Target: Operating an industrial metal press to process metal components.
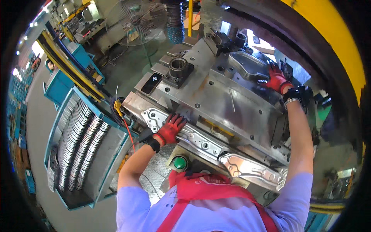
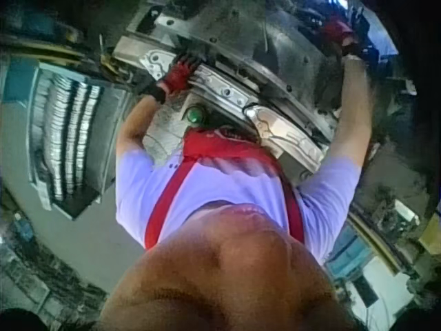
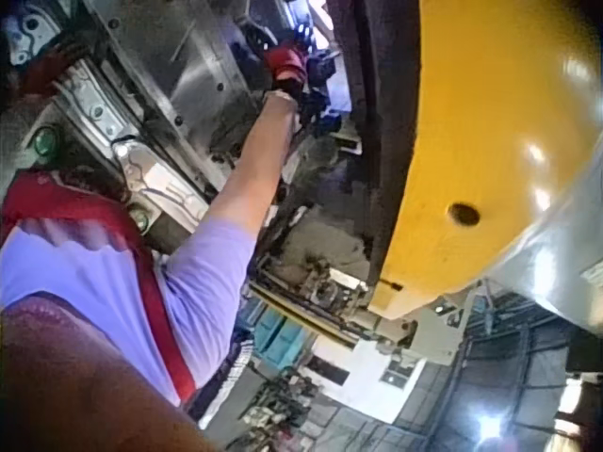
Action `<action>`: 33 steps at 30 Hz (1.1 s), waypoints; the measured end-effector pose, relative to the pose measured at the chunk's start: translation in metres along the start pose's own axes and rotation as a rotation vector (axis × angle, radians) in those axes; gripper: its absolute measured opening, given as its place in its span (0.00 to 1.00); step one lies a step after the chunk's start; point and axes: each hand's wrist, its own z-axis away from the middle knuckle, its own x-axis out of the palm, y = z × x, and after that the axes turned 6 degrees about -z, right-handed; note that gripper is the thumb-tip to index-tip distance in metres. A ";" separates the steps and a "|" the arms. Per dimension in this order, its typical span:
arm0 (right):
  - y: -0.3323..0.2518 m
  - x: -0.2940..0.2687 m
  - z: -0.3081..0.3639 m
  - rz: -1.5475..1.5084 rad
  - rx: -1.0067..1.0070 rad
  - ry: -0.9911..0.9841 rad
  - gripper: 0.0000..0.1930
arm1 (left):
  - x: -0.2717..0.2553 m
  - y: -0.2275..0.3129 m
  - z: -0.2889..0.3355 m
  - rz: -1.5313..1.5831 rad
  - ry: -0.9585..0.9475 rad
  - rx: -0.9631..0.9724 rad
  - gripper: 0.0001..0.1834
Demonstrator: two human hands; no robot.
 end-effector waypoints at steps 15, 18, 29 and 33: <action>-0.100 0.249 0.417 -1.146 0.826 0.633 0.22 | 0.118 0.101 0.128 1.161 -0.092 -0.950 0.46; -0.093 0.321 0.414 -1.068 0.812 0.288 0.24 | 0.129 0.121 0.123 1.129 0.000 -0.987 0.42; -0.087 0.379 0.455 -1.064 0.926 0.096 0.35 | 0.101 0.123 0.117 1.077 0.073 -1.016 0.39; -0.101 0.394 0.485 -1.110 0.998 0.139 0.40 | 0.128 0.115 0.118 0.985 -0.024 -1.027 0.41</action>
